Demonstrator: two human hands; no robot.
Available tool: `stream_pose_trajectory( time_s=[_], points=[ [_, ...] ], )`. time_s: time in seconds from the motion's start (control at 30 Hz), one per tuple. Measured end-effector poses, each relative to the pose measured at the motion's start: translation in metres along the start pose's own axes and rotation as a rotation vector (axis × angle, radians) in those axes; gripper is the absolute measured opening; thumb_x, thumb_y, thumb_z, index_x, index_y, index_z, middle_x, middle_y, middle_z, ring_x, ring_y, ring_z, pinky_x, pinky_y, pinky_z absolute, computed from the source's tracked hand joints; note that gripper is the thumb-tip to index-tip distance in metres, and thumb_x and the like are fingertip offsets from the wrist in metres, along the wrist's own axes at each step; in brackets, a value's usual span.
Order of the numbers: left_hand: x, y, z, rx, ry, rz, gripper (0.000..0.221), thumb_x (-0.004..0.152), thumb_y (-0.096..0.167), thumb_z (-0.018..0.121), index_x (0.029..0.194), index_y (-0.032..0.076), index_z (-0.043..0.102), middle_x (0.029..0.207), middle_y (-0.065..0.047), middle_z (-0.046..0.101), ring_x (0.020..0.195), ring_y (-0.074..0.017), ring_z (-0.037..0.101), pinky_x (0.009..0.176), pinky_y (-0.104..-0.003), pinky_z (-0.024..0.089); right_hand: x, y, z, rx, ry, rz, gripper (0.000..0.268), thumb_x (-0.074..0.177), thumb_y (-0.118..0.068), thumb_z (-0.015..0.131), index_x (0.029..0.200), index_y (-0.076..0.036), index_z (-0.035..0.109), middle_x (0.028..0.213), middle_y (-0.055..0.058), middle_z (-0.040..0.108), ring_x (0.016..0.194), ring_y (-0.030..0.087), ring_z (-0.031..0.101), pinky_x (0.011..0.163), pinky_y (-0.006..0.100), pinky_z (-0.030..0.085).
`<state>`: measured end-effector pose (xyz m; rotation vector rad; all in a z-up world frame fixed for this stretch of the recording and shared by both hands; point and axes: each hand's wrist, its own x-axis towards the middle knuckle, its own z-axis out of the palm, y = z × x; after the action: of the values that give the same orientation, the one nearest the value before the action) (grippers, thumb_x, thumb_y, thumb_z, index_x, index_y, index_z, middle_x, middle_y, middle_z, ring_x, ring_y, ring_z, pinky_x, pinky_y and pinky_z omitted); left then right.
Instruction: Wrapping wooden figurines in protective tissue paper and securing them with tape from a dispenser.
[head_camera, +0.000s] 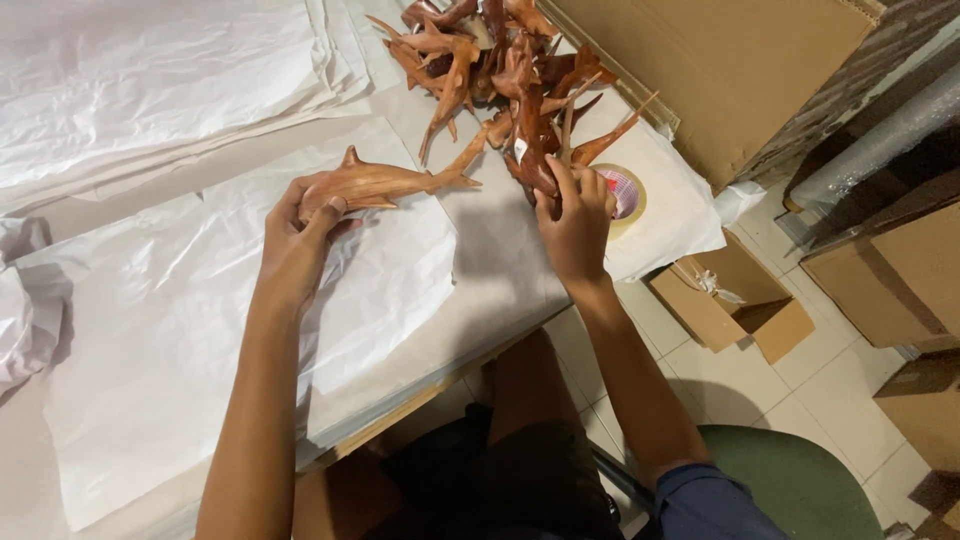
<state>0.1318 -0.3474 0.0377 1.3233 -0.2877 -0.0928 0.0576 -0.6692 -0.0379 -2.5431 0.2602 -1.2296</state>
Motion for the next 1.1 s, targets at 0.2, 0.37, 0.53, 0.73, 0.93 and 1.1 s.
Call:
stream_pose_trajectory(
  time_s=[0.2, 0.37, 0.53, 0.73, 0.93, 1.1],
  points=[
    [-0.007, 0.007, -0.009, 0.014, 0.023, 0.013, 0.029, 0.095, 0.008, 0.064, 0.123, 0.003, 0.064, 0.101, -0.009, 0.065, 0.086, -0.0124, 0.064, 0.085, -0.027, 0.066, -0.005, 0.008, 0.009, -0.087, -0.099, -0.113, 0.047, 0.096, -0.032, 0.076, 0.142, -0.030, 0.065, 0.108, 0.003, 0.060, 0.128, 0.030, 0.055, 0.106, 0.058, 0.033],
    [-0.010, 0.005, -0.017, 0.069, 0.010, 0.041, 0.027, 0.094, 0.006, 0.067, 0.120, 0.001, 0.063, 0.106, -0.009, 0.064, 0.090, -0.0123, 0.062, 0.086, -0.026, 0.063, -0.004, 0.009, 0.003, -0.036, -0.214, -0.147, 0.047, 0.096, -0.049, 0.072, 0.137, -0.027, 0.066, 0.128, 0.006, 0.060, 0.139, 0.034, 0.047, 0.110, 0.070, 0.023],
    [-0.008, 0.002, -0.020, 0.119, -0.002, 0.080, 0.025, 0.092, 0.006, 0.071, 0.115, 0.001, 0.063, 0.107, -0.009, 0.064, 0.092, -0.0139, 0.063, 0.086, -0.028, 0.063, -0.001, -0.003, -0.007, -0.014, -0.205, -0.163, 0.048, 0.098, -0.046, 0.069, 0.138, -0.020, 0.063, 0.136, 0.011, 0.058, 0.143, 0.039, 0.042, 0.108, 0.076, 0.018],
    [-0.015, 0.013, -0.016, 0.186, -0.027, 0.110, 0.024, 0.088, 0.001, 0.071, 0.111, 0.001, 0.063, 0.102, -0.010, 0.065, 0.091, -0.0144, 0.066, 0.083, -0.030, 0.062, 0.003, -0.022, -0.012, 0.125, -0.088, -0.218, 0.047, 0.102, -0.035, 0.065, 0.144, -0.017, 0.055, 0.144, 0.016, 0.051, 0.145, 0.044, 0.038, 0.111, 0.076, 0.017],
    [-0.038, 0.017, -0.033, 0.236, -0.116, 0.087, 0.041, 0.079, -0.005, 0.075, 0.118, 0.000, 0.063, 0.094, -0.006, 0.058, 0.081, -0.0115, 0.064, 0.074, -0.028, 0.059, 0.009, -0.070, -0.014, 0.850, -0.271, -0.156, 0.075, 0.097, -0.026, 0.075, 0.157, -0.009, 0.035, 0.159, 0.023, 0.035, 0.138, 0.043, 0.050, 0.112, 0.052, 0.046],
    [-0.071, 0.036, -0.056, 0.337, -0.150, 0.051, 0.056, 0.067, -0.013, 0.074, 0.122, -0.003, 0.065, 0.081, -0.005, 0.050, 0.067, -0.0116, 0.063, 0.065, -0.026, 0.060, 0.004, -0.125, -0.011, 1.223, -0.652, -0.002, 0.026, 0.091, -0.003, 0.077, 0.116, 0.003, 0.071, 0.099, 0.014, 0.073, 0.086, 0.024, 0.076, 0.063, 0.032, 0.067]
  ],
)
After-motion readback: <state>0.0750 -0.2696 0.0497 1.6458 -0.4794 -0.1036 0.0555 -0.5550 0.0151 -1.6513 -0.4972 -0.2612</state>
